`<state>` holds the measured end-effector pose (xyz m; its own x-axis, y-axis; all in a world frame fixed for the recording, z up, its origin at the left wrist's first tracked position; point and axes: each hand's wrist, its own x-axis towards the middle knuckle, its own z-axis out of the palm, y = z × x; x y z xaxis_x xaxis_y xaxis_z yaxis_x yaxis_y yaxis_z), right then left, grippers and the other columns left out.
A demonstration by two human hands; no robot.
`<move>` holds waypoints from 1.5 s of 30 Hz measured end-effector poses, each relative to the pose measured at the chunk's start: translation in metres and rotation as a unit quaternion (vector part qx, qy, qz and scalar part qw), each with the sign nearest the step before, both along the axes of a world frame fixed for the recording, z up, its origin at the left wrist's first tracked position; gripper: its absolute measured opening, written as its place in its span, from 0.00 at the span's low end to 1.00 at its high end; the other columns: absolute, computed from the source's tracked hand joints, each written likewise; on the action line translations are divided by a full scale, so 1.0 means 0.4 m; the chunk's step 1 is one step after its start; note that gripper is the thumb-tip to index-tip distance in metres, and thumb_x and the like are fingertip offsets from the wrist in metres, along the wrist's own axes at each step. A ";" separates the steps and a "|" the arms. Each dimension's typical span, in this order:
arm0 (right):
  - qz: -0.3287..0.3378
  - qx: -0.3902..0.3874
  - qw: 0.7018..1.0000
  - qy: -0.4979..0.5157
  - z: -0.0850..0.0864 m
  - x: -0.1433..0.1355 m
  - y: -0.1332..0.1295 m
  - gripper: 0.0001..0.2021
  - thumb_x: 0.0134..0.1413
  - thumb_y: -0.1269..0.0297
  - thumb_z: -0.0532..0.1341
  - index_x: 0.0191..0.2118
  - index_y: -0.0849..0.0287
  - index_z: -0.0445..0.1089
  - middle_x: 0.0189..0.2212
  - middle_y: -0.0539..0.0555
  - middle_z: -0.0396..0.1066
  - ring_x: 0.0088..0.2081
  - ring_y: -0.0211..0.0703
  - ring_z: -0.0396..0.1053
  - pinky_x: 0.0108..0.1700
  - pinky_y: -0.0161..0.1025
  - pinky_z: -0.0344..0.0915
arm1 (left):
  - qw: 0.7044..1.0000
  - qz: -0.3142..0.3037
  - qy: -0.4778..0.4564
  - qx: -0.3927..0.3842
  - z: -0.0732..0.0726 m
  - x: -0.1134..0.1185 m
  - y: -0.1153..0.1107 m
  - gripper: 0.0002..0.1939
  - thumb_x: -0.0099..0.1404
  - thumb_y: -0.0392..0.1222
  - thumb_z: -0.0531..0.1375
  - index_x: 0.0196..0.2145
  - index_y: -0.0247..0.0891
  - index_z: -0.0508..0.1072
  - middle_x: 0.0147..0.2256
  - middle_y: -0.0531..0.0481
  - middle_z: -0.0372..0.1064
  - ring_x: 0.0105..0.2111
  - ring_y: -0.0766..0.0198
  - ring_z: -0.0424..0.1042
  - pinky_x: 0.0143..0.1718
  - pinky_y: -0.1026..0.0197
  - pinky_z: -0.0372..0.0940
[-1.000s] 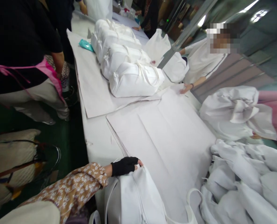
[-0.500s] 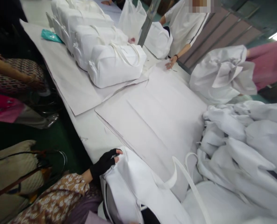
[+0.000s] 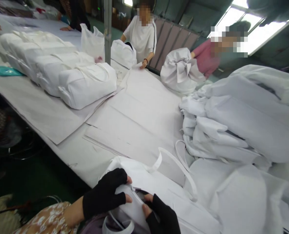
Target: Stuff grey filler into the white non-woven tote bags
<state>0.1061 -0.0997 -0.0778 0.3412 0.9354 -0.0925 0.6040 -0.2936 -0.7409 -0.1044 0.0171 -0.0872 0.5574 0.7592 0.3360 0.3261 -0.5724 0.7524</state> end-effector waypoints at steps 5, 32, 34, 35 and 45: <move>-0.031 -0.001 0.998 0.050 -0.006 -0.040 0.051 0.24 0.54 0.48 0.58 0.53 0.55 0.69 0.45 0.55 0.74 0.46 0.49 0.72 0.50 0.44 0.69 | 0.996 0.085 0.008 0.024 -0.031 0.061 -0.041 0.09 0.65 0.40 0.58 0.44 0.41 0.69 0.39 0.50 0.72 0.41 0.59 0.72 0.43 0.55 0.69; 0.059 0.226 0.935 -0.267 0.016 -0.072 0.088 0.15 0.49 0.75 0.49 0.41 0.56 0.67 0.30 0.53 0.72 0.30 0.45 0.69 0.31 0.43 0.67 | 0.956 -0.084 0.152 0.238 -0.081 0.031 0.023 0.40 0.54 0.59 0.64 0.62 0.45 0.61 0.57 0.36 0.59 0.54 0.41 0.61 0.46 0.43 0.66; 0.038 0.241 0.937 -0.251 0.000 -0.057 0.070 0.15 0.51 0.74 0.51 0.44 0.58 0.66 0.33 0.54 0.74 0.33 0.44 0.71 0.34 0.43 0.69 | 0.951 -0.068 0.160 0.256 -0.084 0.028 0.024 0.37 0.53 0.58 0.65 0.59 0.50 0.64 0.55 0.39 0.62 0.51 0.43 0.64 0.42 0.48 0.69; 0.036 0.244 0.937 -0.248 -0.011 -0.050 0.060 0.15 0.51 0.74 0.51 0.44 0.58 0.67 0.34 0.54 0.74 0.34 0.44 0.72 0.34 0.42 0.70 | 0.948 -0.066 0.165 0.265 -0.081 0.029 0.024 0.36 0.53 0.58 0.66 0.59 0.52 0.65 0.53 0.40 0.63 0.49 0.45 0.66 0.41 0.50 0.70; 0.054 0.123 0.987 -0.090 0.057 0.002 0.061 0.13 0.55 0.72 0.51 0.42 0.53 0.67 0.31 0.47 0.73 0.31 0.39 0.70 0.34 0.37 0.65 | 0.962 -0.042 0.141 0.229 -0.051 0.006 -0.005 0.20 0.62 0.48 0.60 0.52 0.46 0.70 0.50 0.41 0.66 0.49 0.49 0.65 0.45 0.50 0.68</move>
